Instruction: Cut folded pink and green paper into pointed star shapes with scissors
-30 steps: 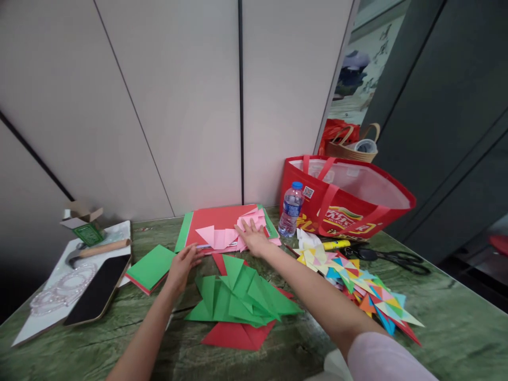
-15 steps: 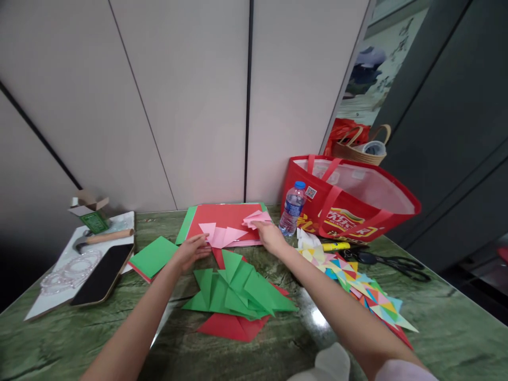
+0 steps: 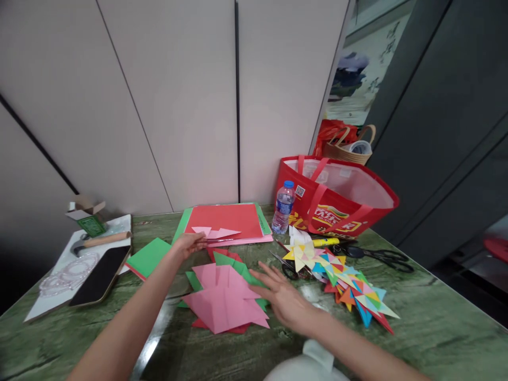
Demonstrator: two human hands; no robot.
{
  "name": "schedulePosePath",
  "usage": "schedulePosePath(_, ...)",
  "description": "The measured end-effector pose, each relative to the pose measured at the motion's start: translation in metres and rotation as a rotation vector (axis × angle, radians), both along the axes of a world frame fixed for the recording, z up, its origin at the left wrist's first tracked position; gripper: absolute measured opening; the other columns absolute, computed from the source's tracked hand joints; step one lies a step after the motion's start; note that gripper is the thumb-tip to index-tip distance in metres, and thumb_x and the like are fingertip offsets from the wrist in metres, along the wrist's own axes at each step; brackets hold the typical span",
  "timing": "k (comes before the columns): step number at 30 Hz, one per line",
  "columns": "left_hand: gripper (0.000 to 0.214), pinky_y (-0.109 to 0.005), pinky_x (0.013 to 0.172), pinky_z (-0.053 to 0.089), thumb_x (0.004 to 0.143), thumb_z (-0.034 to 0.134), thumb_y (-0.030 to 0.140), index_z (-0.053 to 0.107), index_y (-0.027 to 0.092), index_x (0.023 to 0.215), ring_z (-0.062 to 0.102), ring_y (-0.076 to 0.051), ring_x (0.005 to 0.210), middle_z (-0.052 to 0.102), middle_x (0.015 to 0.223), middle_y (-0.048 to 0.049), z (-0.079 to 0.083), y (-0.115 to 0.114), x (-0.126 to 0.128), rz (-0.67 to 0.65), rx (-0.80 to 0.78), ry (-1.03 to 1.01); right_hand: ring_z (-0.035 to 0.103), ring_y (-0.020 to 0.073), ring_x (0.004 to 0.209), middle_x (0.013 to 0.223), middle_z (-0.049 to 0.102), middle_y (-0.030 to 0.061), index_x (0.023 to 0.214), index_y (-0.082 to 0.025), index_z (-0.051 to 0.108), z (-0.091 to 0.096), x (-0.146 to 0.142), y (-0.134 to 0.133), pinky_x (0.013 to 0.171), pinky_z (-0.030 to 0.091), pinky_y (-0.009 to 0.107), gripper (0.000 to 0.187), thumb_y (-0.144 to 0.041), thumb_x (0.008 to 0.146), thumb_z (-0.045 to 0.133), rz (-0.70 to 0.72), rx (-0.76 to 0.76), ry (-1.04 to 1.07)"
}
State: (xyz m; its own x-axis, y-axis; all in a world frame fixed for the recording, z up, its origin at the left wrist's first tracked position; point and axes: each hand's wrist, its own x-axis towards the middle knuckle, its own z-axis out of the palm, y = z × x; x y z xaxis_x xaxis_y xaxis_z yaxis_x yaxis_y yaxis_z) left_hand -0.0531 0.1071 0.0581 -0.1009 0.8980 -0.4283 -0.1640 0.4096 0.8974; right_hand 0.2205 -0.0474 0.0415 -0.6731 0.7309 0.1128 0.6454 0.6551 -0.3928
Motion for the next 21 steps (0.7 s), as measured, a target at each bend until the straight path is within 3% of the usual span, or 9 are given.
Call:
schedulePosePath(2, 0.032, -0.042, 0.078, 0.049, 0.086, 0.053, 0.028, 0.052, 0.015, 0.115, 0.058, -0.022, 0.095, 0.055, 0.115, -0.0096, 0.01, -0.007, -0.001, 0.077, 0.109, 0.01, 0.005, 0.032, 0.137, 0.148, 0.026, 0.0059, 0.132, -0.031, 0.043, -0.001, -0.018, -0.012, 0.104, 0.012, 0.062, 0.048, -0.026, 0.085, 0.051, 0.013, 0.004, -0.009)
schedulePosePath(4, 0.032, -0.042, 0.078, 0.049, 0.086, 0.053, 0.029, 0.052, 0.015, 0.115, 0.058, -0.022, 0.095, 0.055, 0.115, -0.0097, 0.021, -0.016, -0.003, 0.155, 0.228, 0.016, 0.003, 0.0388, 0.135, 0.149, 0.021, 0.0064, 0.134, -0.035, 0.037, -0.005, -0.038, -0.019, 0.099, 0.001, 0.07, 0.065, -0.041, 0.075, 0.064, 0.125, -0.004, -0.053)
schedulePosePath(7, 0.03, -0.039, 0.075, 0.051, 0.085, 0.054, 0.027, 0.053, 0.015, 0.113, 0.059, -0.02, 0.089, 0.057, 0.11, -0.0081, 0.039, -0.035, -0.009, 0.263, 0.409, 0.021, 0.006, 0.0434, 0.134, 0.149, 0.021, 0.0107, 0.134, -0.034, 0.037, -0.02, -0.058, -0.013, 0.092, 0.001, 0.076, 0.063, -0.044, 0.077, 0.061, 0.114, 0.019, -0.134)
schedulePosePath(10, 0.037, -0.026, 0.061, 0.052, 0.07, 0.064, 0.013, 0.061, 0.015, 0.107, 0.055, -0.008, 0.059, 0.059, 0.085, 0.0006, 0.058, -0.057, -0.012, 0.327, 0.574, 0.013, 0.006, 0.0421, 0.134, 0.148, 0.023, 0.0091, 0.135, -0.032, 0.035, -0.035, -0.065, 0.007, 0.095, 0.004, 0.074, 0.058, -0.046, 0.082, 0.053, 0.125, 0.047, -0.149)
schedulePosePath(12, 0.042, -0.022, 0.056, 0.05, 0.063, 0.065, 0.011, 0.064, 0.016, 0.104, 0.053, -0.007, 0.056, 0.06, 0.085, 0.0011, 0.072, -0.071, -0.012, 0.336, 0.659, 0.0, 0.008, 0.0405, 0.134, 0.148, 0.025, 0.0082, 0.136, -0.031, 0.034, -0.036, -0.068, 0.021, 0.096, 0.004, 0.072, 0.052, -0.04, 0.087, 0.047, 0.097, 0.073, -0.16)
schedulePosePath(14, 0.044, -0.02, 0.055, 0.048, 0.061, 0.065, 0.012, 0.066, 0.016, 0.104, 0.054, -0.007, 0.059, 0.062, 0.094, -0.0014, 0.084, -0.083, -0.008, 0.326, 0.716, -0.01, 0.01, 0.0412, 0.134, 0.146, 0.029, 0.0073, 0.133, -0.028, 0.04, -0.026, -0.072, 0.031, 0.096, 0.001, 0.072, 0.048, -0.036, 0.086, 0.049, -0.012, 0.09, -0.173)
schedulePosePath(17, 0.042, -0.019, 0.054, 0.045, 0.06, 0.068, 0.015, 0.068, 0.015, 0.102, 0.054, -0.008, 0.059, 0.065, 0.098, -0.0047, 0.097, -0.095, 0.002, 0.306, 0.771, -0.005, 0.021, 0.0368, 0.133, 0.142, 0.039, 0.0061, 0.127, -0.028, 0.049, 0.004, -0.076, 0.04, 0.103, 0.009, 0.062, 0.053, -0.039, 0.077, 0.062, -0.155, 0.081, -0.155)
schedulePosePath(19, 0.039, -0.019, 0.052, 0.042, 0.062, 0.068, 0.017, 0.069, 0.016, 0.101, 0.052, -0.008, 0.058, 0.066, 0.094, -0.0049, 0.101, -0.099, 0.012, 0.298, 0.808, 0.0, 0.031, 0.0292, 0.13, 0.131, 0.053, 0.005, 0.121, -0.027, 0.055, 0.024, -0.071, 0.044, 0.105, 0.022, 0.048, 0.038, -0.04, 0.086, 0.05, -0.259, 0.086, -0.145)
schedulePosePath(21, 0.039, -0.018, 0.049, 0.039, 0.064, 0.067, 0.017, 0.069, 0.017, 0.102, 0.048, -0.006, 0.054, 0.065, 0.083, -0.0025, 0.101, -0.102, 0.023, 0.275, 0.829, -0.01, 0.051, 0.0236, 0.115, 0.121, 0.061, 0.0083, 0.121, -0.024, 0.054, 0.037, -0.058, 0.047, 0.095, 0.038, 0.035, 0.034, -0.032, 0.093, 0.038, -0.422, 0.068, -0.155)
